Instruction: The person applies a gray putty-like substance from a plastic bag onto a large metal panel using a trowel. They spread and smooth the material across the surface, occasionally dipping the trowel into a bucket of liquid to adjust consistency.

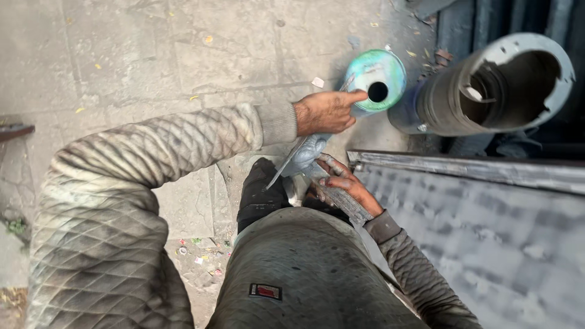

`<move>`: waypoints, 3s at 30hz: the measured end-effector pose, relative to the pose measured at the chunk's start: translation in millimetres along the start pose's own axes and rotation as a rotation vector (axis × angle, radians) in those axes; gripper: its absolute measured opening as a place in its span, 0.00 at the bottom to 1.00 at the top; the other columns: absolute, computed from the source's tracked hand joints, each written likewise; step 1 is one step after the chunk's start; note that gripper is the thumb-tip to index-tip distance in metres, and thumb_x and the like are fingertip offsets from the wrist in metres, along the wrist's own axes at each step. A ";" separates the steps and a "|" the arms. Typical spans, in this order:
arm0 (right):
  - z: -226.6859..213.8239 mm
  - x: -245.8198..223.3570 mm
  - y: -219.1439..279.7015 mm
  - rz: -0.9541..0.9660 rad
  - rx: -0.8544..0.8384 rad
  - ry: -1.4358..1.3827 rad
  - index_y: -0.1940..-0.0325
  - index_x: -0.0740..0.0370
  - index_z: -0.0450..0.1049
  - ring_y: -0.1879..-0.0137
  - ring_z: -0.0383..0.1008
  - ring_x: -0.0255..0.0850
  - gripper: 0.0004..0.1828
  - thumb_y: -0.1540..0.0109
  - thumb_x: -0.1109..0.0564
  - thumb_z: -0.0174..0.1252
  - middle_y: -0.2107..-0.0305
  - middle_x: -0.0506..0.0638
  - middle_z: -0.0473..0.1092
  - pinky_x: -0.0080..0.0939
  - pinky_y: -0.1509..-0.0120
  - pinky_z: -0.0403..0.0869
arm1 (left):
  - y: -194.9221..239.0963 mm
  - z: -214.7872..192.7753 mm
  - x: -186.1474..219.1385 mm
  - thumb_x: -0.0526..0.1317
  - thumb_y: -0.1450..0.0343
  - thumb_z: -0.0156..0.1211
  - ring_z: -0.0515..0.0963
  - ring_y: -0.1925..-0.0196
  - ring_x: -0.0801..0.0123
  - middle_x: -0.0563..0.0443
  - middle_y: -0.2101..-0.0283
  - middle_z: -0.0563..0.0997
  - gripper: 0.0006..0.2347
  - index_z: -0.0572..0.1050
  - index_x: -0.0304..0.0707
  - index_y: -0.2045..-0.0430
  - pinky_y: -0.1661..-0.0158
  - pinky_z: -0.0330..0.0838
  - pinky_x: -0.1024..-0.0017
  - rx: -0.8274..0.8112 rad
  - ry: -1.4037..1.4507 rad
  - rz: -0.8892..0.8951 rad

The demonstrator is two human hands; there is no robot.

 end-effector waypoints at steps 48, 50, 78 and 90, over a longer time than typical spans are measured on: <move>-131.0 -1116.2 -1089.4 -0.225 -0.213 0.384 0.28 0.63 0.64 0.45 0.77 0.52 0.37 0.41 0.58 0.64 0.38 0.60 0.66 0.49 0.47 0.81 | 255.9 1060.0 -875.5 0.41 0.33 0.64 0.78 0.49 0.71 0.49 0.50 0.80 0.23 0.73 0.28 0.44 0.46 0.71 0.70 1.475 2.706 -0.667; -141.9 -1123.8 -1175.0 -0.126 -0.204 0.341 0.28 0.64 0.64 0.42 0.75 0.50 0.38 0.42 0.57 0.64 0.39 0.58 0.67 0.48 0.43 0.78 | 263.8 1116.7 -939.9 0.41 0.35 0.66 0.78 0.47 0.73 0.51 0.48 0.80 0.24 0.72 0.31 0.43 0.44 0.71 0.71 1.470 2.749 -0.577; -103.8 -1682.7 -1854.3 -0.505 -0.048 1.711 0.27 0.57 0.61 0.58 0.74 0.60 0.38 0.43 0.68 0.53 0.58 0.62 0.69 0.56 0.57 0.74 | 435.8 1675.7 -1554.0 0.47 0.47 0.80 0.70 0.45 0.48 0.38 0.50 0.72 0.32 0.70 0.30 0.55 0.49 0.58 0.54 0.442 1.081 -2.165; -186.5 -1970.1 -2040.8 -0.506 0.148 1.213 0.18 0.65 0.50 0.41 0.55 0.67 0.47 0.40 0.70 0.58 0.37 0.75 0.49 0.61 0.48 0.68 | 568.4 1815.2 -1956.1 0.44 0.45 0.75 0.71 0.46 0.56 0.43 0.51 0.74 0.34 0.73 0.34 0.43 0.48 0.59 0.56 0.348 1.121 -1.485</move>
Point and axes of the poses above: each hand's wrist, its own y-axis away from the middle knuckle, its own z-axis out of the palm, x = y × z, the point moved 5 cm from there along -y, towards the middle knuckle
